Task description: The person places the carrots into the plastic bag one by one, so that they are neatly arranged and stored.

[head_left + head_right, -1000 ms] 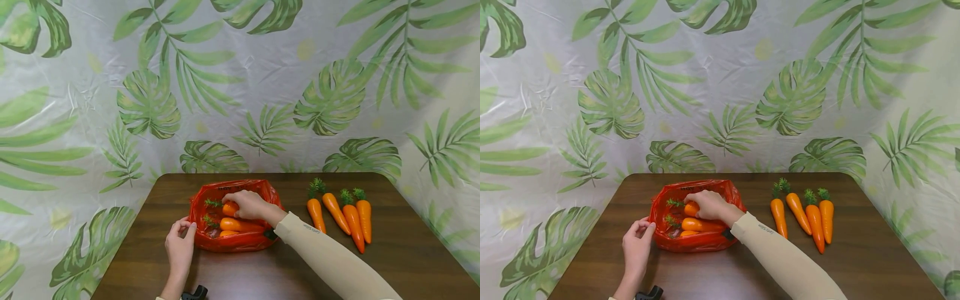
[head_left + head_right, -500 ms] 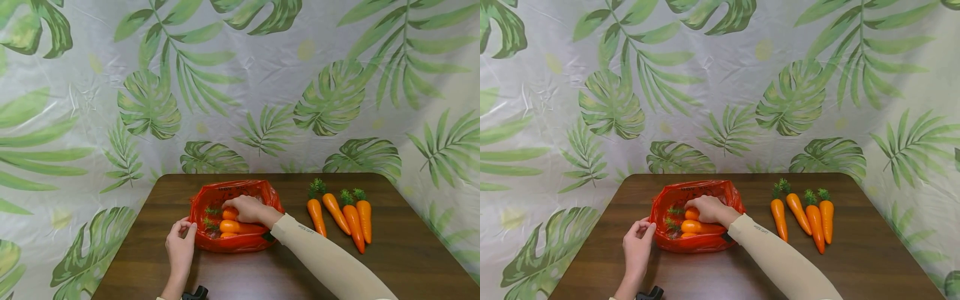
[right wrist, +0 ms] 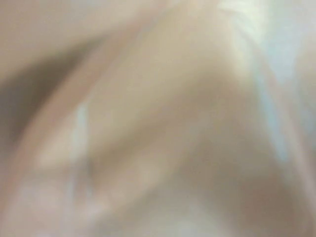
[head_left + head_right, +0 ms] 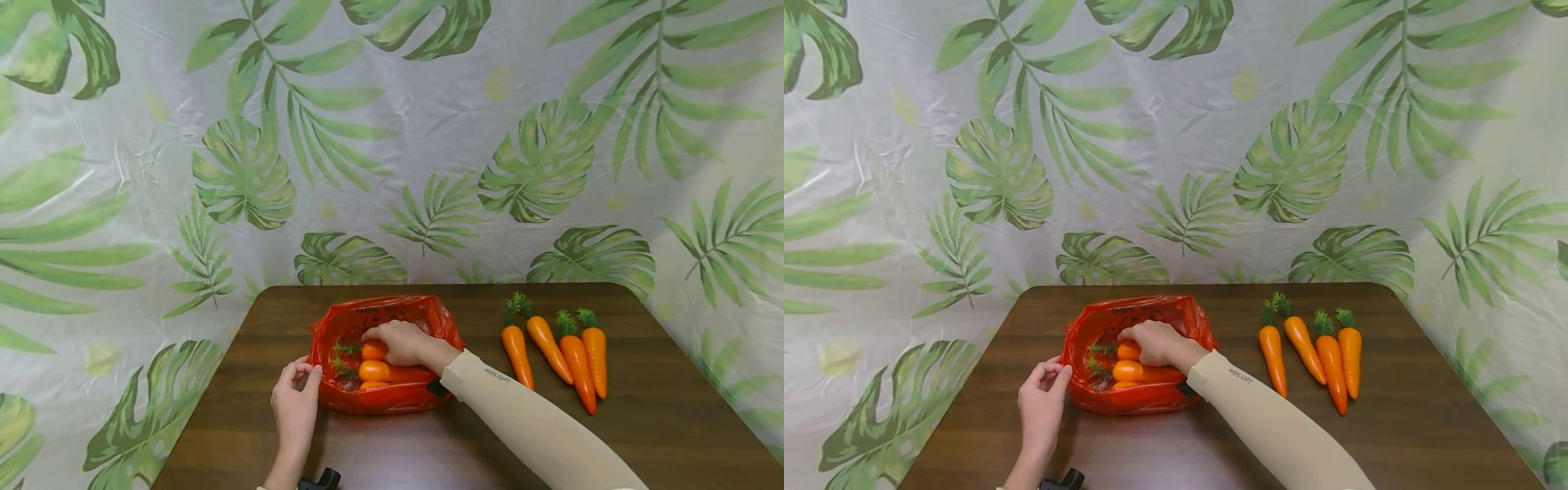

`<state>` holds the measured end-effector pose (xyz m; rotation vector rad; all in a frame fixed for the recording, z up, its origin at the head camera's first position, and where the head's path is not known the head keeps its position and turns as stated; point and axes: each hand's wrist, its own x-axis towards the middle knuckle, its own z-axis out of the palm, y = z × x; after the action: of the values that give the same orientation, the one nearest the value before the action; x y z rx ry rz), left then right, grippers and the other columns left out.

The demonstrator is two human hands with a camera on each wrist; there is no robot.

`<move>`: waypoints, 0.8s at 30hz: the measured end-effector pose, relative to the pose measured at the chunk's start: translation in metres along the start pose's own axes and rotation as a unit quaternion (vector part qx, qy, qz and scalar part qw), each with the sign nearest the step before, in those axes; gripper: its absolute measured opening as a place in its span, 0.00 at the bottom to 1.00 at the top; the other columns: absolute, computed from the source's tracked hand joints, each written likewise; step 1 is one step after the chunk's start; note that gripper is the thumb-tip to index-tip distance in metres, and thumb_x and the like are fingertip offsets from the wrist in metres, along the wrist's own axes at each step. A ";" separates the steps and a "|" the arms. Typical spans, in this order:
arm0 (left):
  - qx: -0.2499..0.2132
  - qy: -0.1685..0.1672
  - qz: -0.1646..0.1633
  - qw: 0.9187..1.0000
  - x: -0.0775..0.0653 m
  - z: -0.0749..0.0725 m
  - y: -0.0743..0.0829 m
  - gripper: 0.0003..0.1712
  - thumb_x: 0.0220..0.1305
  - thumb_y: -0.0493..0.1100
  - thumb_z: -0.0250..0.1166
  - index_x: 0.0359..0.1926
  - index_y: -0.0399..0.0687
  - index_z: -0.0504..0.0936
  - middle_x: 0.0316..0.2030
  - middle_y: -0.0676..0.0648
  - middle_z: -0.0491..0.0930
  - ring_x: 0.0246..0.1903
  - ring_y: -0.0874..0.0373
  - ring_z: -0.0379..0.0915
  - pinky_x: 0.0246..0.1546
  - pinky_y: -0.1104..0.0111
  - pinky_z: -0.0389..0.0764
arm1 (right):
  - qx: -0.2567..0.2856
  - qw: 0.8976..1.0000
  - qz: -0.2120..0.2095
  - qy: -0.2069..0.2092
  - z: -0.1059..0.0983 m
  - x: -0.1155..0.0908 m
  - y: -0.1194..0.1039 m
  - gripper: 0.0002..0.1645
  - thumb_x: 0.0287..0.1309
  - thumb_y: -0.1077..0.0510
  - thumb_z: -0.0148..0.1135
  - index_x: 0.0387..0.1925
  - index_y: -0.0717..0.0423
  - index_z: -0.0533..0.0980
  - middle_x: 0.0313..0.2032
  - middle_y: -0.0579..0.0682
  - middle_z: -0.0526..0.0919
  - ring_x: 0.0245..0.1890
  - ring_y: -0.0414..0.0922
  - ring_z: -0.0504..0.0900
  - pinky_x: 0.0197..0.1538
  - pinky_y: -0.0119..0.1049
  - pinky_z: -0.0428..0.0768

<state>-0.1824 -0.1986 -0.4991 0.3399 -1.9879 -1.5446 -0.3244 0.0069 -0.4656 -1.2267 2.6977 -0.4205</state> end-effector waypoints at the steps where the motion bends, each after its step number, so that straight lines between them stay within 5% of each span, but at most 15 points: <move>1: 0.000 0.000 0.000 1.000 0.000 0.000 0.000 0.08 0.64 0.38 0.70 0.32 0.39 0.81 0.51 0.42 0.83 0.52 0.44 0.79 0.57 0.49 0.75 | -0.001 1.000 0.001 0.001 0.000 0.000 0.000 0.34 0.58 0.67 0.65 0.64 0.39 0.76 0.55 0.40 0.82 0.53 0.46 0.80 0.54 0.43 0.79; 11: -0.001 0.000 0.002 1.000 -0.001 0.000 -0.002 0.08 0.65 0.38 0.70 0.32 0.39 0.81 0.50 0.42 0.83 0.51 0.44 0.79 0.56 0.48 0.76 | -0.010 1.000 0.020 0.012 -0.012 -0.008 -0.006 0.30 0.61 0.59 0.67 0.64 0.38 0.76 0.57 0.41 0.81 0.55 0.47 0.79 0.50 0.45 0.80; 24: 0.008 0.005 0.004 1.000 -0.001 0.000 0.000 0.08 0.65 0.38 0.70 0.32 0.38 0.80 0.50 0.43 0.84 0.51 0.46 0.79 0.55 0.50 0.74 | 0.012 0.997 0.024 0.067 -0.051 -0.035 -0.016 0.28 0.63 0.56 0.69 0.63 0.41 0.76 0.58 0.44 0.80 0.52 0.45 0.81 0.45 0.40 0.81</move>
<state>-0.1822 -0.1983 -0.4997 0.3449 -1.9927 -1.5203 -0.3028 0.0328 -0.4112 -1.1644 2.8183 -0.5452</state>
